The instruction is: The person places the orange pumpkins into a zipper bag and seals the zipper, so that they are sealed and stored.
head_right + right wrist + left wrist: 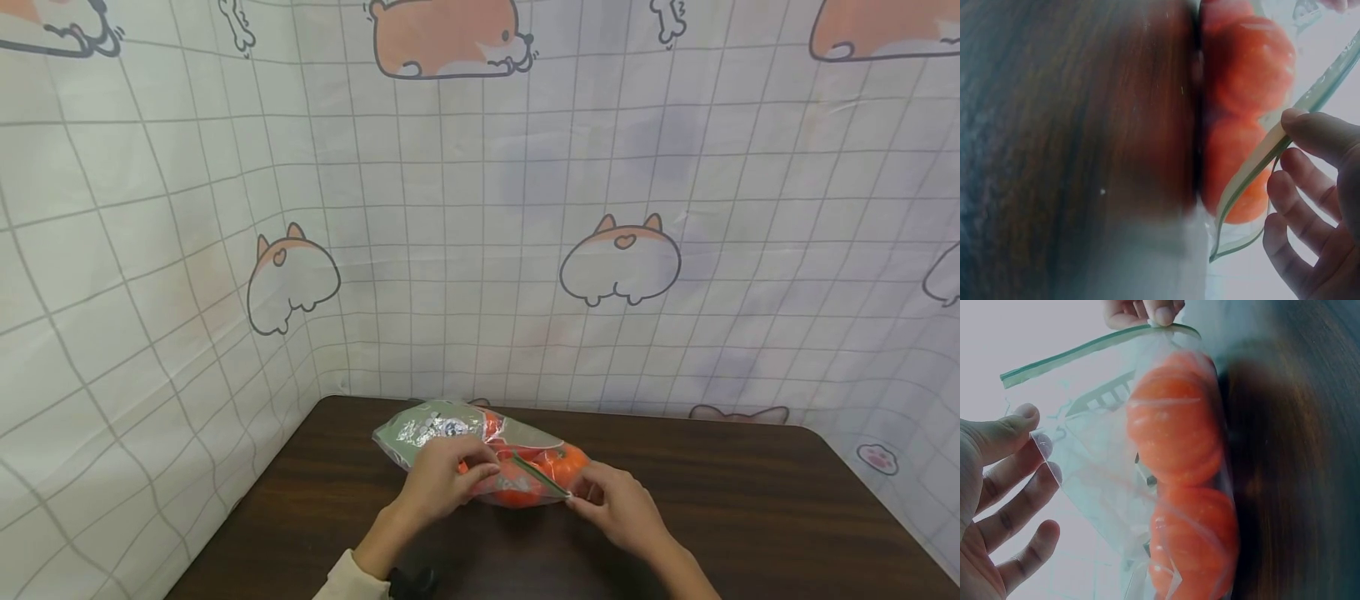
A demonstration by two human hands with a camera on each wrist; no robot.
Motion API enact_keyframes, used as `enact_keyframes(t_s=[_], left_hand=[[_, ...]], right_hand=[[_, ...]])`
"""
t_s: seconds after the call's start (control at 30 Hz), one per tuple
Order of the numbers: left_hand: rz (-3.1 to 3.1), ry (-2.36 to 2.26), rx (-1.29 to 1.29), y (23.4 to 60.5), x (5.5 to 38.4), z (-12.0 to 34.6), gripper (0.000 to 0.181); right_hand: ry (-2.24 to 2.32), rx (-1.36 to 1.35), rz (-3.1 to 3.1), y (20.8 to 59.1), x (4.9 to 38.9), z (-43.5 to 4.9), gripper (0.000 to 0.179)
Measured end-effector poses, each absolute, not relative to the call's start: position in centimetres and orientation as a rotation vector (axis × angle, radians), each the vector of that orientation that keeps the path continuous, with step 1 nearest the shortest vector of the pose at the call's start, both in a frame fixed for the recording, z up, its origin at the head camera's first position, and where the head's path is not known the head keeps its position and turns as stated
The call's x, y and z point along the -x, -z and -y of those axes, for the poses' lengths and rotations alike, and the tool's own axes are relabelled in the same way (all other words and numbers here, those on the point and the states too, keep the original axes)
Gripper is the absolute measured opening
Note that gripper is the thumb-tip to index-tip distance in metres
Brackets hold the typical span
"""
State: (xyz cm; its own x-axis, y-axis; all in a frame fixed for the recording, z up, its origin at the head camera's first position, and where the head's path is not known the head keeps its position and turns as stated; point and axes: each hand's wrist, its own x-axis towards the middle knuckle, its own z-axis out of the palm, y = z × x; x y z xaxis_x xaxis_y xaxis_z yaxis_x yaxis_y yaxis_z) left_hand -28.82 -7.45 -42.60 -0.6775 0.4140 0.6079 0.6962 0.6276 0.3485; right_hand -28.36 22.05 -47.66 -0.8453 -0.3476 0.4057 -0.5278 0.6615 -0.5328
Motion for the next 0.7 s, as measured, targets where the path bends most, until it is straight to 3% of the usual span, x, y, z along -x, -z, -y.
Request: enact_keyframes(t_s=[0.7], left_hand=[[2.364,0.807,0.837,42.2,29.19,8.3,0.007]], right_hand=[[-0.94,-0.656,2.644,47.87,28.73,-22.64,0.016]])
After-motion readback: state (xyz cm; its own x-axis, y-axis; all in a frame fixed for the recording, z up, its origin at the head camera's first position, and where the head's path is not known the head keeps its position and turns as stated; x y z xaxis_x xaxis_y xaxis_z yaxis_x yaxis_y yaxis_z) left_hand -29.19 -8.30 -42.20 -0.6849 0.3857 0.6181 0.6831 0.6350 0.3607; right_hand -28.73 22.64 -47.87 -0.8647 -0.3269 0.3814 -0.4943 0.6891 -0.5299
